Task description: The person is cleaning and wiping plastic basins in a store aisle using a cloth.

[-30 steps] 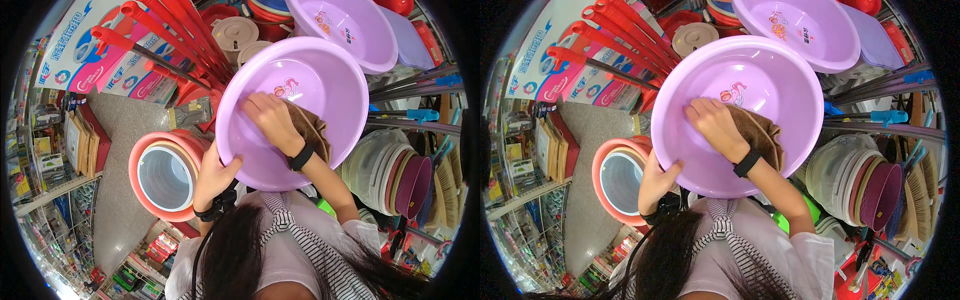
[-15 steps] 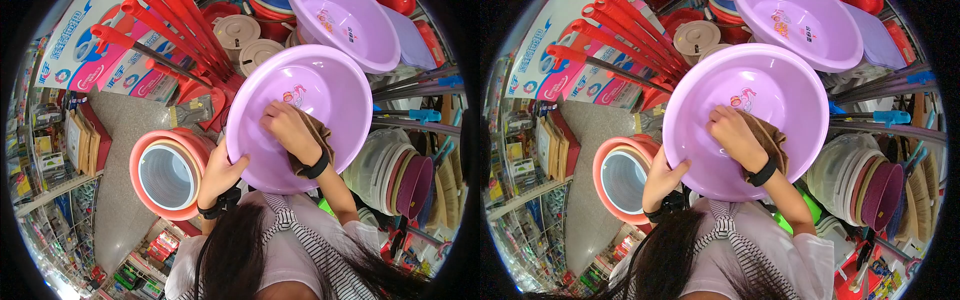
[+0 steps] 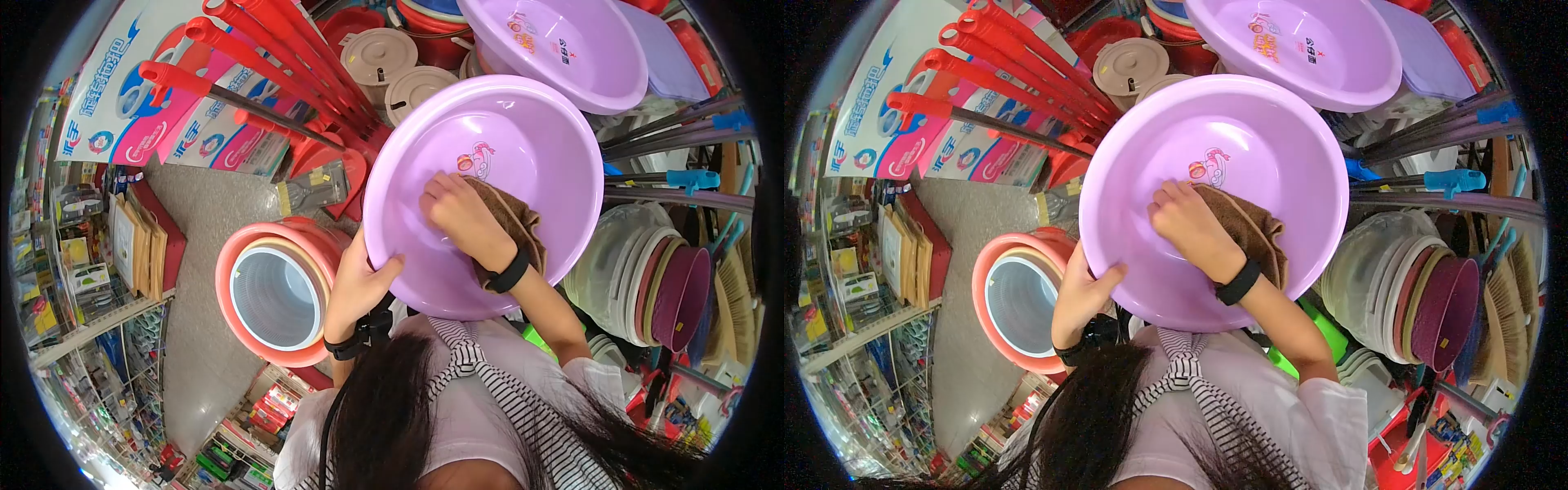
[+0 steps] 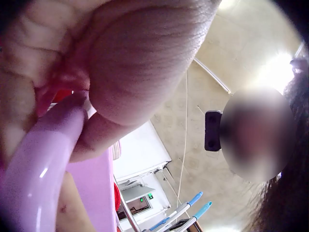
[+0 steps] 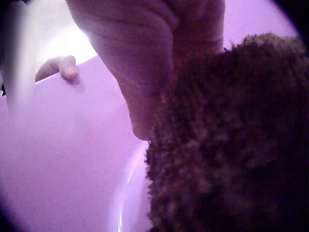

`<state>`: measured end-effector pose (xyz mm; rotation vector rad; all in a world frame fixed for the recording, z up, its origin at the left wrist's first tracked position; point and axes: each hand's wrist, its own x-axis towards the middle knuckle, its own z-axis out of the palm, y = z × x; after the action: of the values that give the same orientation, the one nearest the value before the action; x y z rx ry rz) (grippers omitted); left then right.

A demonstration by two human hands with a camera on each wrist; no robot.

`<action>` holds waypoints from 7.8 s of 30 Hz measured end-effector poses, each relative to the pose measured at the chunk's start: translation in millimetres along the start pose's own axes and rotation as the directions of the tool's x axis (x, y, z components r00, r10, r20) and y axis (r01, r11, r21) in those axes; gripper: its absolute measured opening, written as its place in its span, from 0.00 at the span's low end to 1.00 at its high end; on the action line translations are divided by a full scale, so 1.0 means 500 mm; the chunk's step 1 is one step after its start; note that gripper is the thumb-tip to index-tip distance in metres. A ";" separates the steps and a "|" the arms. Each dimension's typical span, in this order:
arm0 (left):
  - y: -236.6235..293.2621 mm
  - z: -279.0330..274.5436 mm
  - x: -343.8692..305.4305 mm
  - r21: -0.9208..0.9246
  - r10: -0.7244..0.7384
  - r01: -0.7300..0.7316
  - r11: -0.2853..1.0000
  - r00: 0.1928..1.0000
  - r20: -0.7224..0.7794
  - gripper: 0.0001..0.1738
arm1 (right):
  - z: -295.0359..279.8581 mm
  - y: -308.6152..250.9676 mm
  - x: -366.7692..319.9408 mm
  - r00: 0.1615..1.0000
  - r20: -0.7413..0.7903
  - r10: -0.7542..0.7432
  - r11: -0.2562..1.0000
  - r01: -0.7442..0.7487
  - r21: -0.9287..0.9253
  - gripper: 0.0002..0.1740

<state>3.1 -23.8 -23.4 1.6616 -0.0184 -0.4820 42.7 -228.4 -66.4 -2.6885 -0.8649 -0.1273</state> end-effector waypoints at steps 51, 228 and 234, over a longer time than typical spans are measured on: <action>-0.022 -0.018 0.031 0.076 -0.005 0.015 0.997 0.991 -0.136 0.25 | -0.048 -0.060 -0.097 0.788 0.202 0.581 0.802 -0.597 0.021 0.44; 0.004 -0.046 0.016 0.445 0.087 0.049 0.894 0.956 -0.281 0.25 | 0.090 -0.060 -0.073 0.909 0.408 0.087 0.933 -0.218 0.288 0.03; 0.003 -0.042 0.016 0.446 0.097 0.046 0.894 0.951 -0.292 0.25 | 0.081 -0.041 -0.084 0.802 0.535 0.266 0.956 -0.292 -0.039 0.04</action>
<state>17.4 -6.6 -22.8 2.1775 0.0844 -0.1962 -3.8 -222.8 -106.5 -2.8047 -0.5737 0.7395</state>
